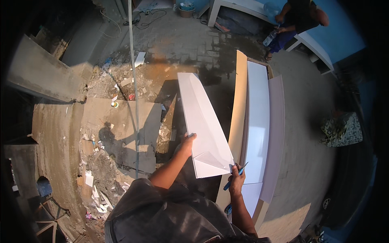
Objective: The person uses a utility knife to score and snap long white panels into shorter sections on a cardboard work surface. They repeatedly align, score, and break the panels, stacking the cut pieces aside.
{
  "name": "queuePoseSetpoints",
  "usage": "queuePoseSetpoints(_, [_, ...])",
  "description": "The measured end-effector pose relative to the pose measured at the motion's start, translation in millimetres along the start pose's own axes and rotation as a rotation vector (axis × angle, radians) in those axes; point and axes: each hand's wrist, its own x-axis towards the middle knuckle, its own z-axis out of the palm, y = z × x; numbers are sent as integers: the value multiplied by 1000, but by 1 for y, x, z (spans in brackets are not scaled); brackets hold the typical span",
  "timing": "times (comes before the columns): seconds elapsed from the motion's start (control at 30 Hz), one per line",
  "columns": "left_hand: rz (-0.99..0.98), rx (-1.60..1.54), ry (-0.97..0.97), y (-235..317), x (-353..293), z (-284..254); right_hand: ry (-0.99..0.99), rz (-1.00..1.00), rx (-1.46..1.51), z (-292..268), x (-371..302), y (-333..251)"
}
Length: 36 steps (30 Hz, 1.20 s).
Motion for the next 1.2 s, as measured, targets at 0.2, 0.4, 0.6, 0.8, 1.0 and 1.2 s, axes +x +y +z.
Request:
queuePoseSetpoints(0.2, [209, 166, 194, 69, 90, -15, -51, 2, 10, 114, 79, -25])
queuePoseSetpoints(0.4, [379, 272, 517, 104, 167, -89, -272, 14, -28, 235, 161, -64])
queuePoseSetpoints(0.6, [381, 178, 713, 112, 235, -115, -325, -72, -26, 278, 213, -67])
queuePoseSetpoints(0.8, [473, 127, 1010, 112, 345, -182, -479, -92, -450, 226, 175, -39])
queuePoseSetpoints(1.0, [207, -233, 630, 90, 398, -142, -224, 151, -506, 110, 108, 31])
queuePoseSetpoints(1.2, [-284, -80, 442, 33, 336, -115, -38, 265, -648, 8, 29, 64])
